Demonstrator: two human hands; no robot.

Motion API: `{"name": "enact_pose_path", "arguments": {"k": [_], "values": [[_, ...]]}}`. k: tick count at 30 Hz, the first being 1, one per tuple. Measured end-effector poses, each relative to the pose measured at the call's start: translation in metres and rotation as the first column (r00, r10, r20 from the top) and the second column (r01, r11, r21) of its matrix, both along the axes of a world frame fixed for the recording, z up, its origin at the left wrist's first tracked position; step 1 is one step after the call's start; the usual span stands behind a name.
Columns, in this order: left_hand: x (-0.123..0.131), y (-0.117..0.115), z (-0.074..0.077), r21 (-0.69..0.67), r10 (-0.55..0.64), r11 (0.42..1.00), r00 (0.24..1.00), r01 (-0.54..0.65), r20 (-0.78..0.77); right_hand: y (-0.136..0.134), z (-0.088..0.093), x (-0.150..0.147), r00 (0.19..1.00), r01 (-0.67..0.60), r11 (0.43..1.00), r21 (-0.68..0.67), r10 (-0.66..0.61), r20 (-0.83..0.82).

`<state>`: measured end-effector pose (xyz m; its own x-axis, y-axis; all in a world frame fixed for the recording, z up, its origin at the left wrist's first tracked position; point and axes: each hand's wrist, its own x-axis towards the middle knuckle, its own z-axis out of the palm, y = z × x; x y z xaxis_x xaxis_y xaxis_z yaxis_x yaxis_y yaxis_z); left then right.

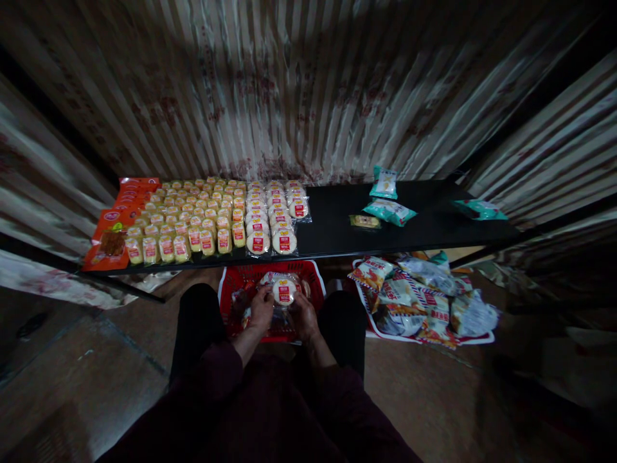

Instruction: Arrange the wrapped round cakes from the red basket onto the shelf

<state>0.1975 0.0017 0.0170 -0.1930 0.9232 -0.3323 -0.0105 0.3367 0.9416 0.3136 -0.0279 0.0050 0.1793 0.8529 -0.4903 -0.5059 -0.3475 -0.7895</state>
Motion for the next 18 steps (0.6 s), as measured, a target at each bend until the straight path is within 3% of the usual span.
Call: {"name": "enact_pose_path", "arguments": {"k": [5,12,18], "values": [[-0.002,0.000,0.006,-0.010,0.000,1.000,1.000,0.000,-0.018,-0.003,0.014,-0.006,0.990,0.035,0.999,0.002,-0.035,-0.137],[-0.002,-0.003,0.011,-0.048,-0.009,0.999,0.999,0.007,-0.032,-0.006,0.018,-0.009,0.989,0.051,0.998,-0.045,-0.057,-0.136],[-0.005,-0.006,0.019,-0.125,-0.100,0.990,0.945,0.063,-0.311,-0.004,0.009,-0.009,0.969,0.168,0.983,-0.076,-0.178,-0.172]]}}
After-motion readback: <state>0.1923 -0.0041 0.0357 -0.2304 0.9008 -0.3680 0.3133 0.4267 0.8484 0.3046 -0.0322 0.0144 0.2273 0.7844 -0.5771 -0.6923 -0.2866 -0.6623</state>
